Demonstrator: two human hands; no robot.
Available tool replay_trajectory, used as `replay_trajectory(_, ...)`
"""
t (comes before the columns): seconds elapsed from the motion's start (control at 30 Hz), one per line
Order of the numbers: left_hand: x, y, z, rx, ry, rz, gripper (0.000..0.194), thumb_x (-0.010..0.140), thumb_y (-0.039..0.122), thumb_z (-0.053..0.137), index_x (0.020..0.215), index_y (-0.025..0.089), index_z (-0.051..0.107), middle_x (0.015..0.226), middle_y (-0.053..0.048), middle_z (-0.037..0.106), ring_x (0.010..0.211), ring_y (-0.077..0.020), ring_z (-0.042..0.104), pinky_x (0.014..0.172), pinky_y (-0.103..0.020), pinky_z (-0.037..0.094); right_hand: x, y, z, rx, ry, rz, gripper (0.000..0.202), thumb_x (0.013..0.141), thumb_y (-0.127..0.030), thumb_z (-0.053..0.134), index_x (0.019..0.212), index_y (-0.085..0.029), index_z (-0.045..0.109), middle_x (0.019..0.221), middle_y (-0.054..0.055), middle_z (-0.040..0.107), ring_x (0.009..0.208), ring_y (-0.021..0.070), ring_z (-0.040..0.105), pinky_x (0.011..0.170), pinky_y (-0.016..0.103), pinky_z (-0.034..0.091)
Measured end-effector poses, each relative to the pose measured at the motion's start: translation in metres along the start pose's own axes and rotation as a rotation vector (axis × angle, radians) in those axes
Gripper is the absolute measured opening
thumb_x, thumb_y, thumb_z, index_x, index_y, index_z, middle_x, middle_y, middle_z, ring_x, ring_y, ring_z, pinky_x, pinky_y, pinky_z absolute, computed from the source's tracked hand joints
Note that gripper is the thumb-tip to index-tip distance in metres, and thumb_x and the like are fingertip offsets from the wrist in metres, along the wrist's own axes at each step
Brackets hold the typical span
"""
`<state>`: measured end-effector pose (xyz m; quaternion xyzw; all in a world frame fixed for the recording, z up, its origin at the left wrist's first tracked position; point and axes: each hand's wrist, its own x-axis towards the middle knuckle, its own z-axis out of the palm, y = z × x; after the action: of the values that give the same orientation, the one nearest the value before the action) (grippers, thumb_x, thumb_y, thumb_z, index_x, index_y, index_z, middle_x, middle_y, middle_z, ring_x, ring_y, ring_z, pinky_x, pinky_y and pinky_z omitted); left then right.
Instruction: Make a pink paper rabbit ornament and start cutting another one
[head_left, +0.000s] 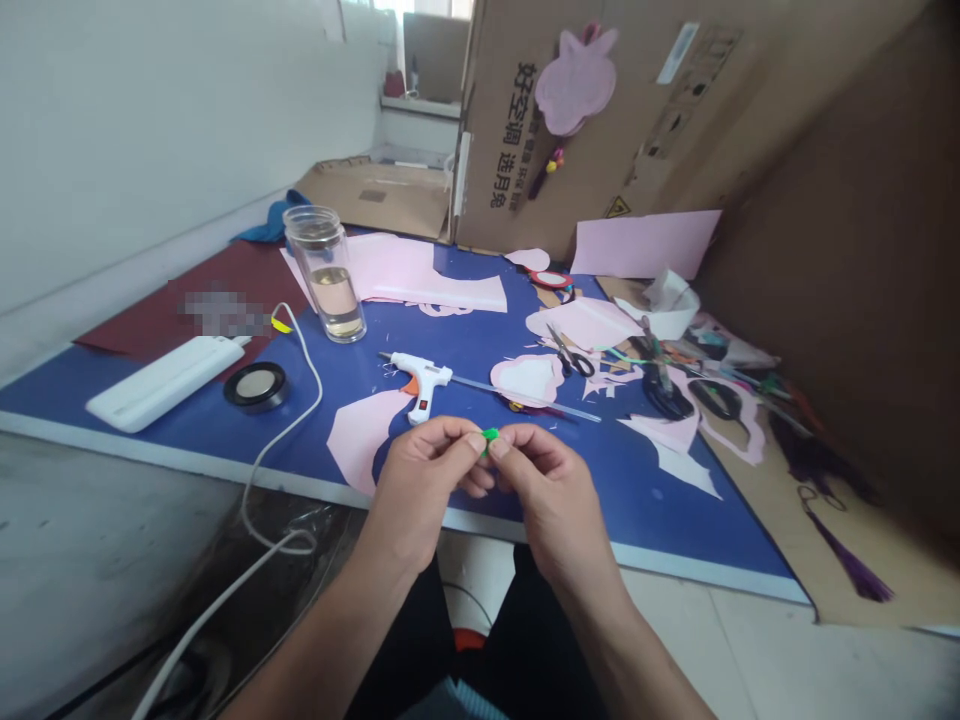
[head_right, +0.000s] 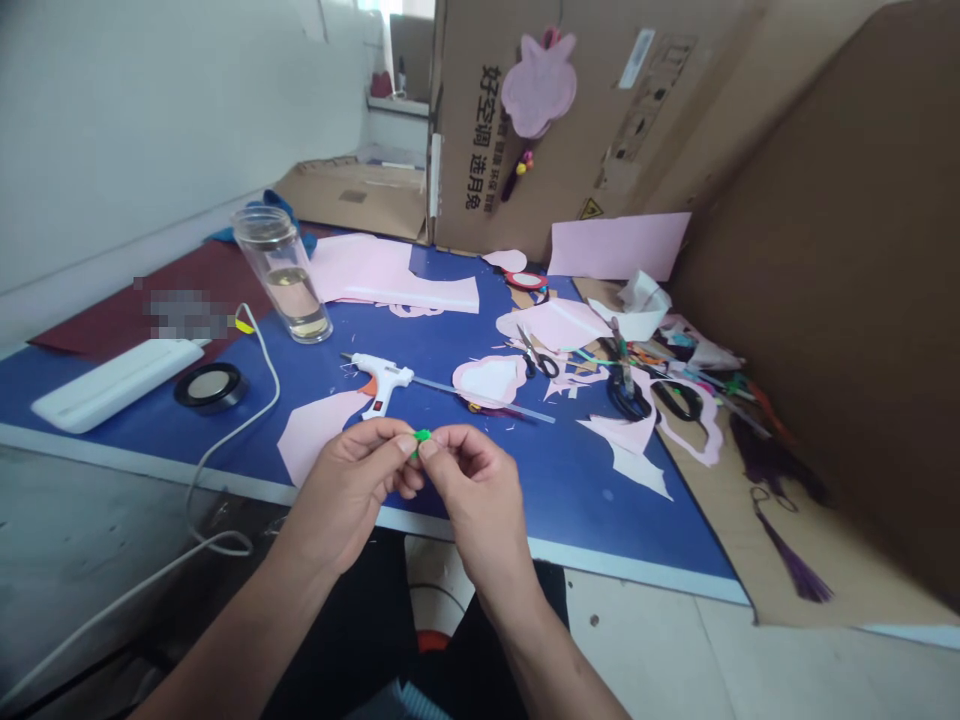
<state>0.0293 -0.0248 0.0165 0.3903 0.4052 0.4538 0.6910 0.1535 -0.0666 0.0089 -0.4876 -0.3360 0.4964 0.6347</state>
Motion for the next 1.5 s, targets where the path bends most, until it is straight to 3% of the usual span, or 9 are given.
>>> replay_trajectory(0.4,0.022,0.021,0.025,-0.006,-0.051,0.090,0.018,0.073,0.032,0.085,0.079,0.018,0.075,0.067,-0.001,0.070,0.058,-0.0124,0.064,0.055,-0.023,0.052,0.025,-0.020,-0.008,0.012,-0.010,-0.097,0.023,0.089,-0.040,0.087,0.082,-0.021,0.075,0.075,-0.002,0.066,0.067,0.0131,0.050,0.064,0.027,0.040)
replay_trajectory(1.03,0.086,0.072,0.068,-0.081,-0.194,0.219,0.021,0.070,0.030,0.086,0.077,0.016,0.072,0.066,-0.001,0.069,0.056,-0.0107,0.062,0.056,-0.022,0.050,0.100,-0.073,-0.012,-0.015,0.017,-0.297,0.026,0.081,-0.042,0.090,0.083,-0.021,0.076,0.074,-0.003,0.066,0.062,0.0122,0.046,0.060,0.027,0.037)
replay_trajectory(1.5,0.118,0.066,0.066,-0.085,-0.165,0.220,0.014,0.074,0.023,0.083,0.076,0.015,0.072,0.067,0.000,0.069,0.056,-0.0093,0.062,0.055,-0.020,0.050,0.131,-0.066,-0.013,-0.037,0.006,-0.278,0.023,0.081,-0.039,0.088,0.082,-0.021,0.073,0.076,-0.003,0.067,0.064,0.0122,0.049,0.061,0.028,0.039)
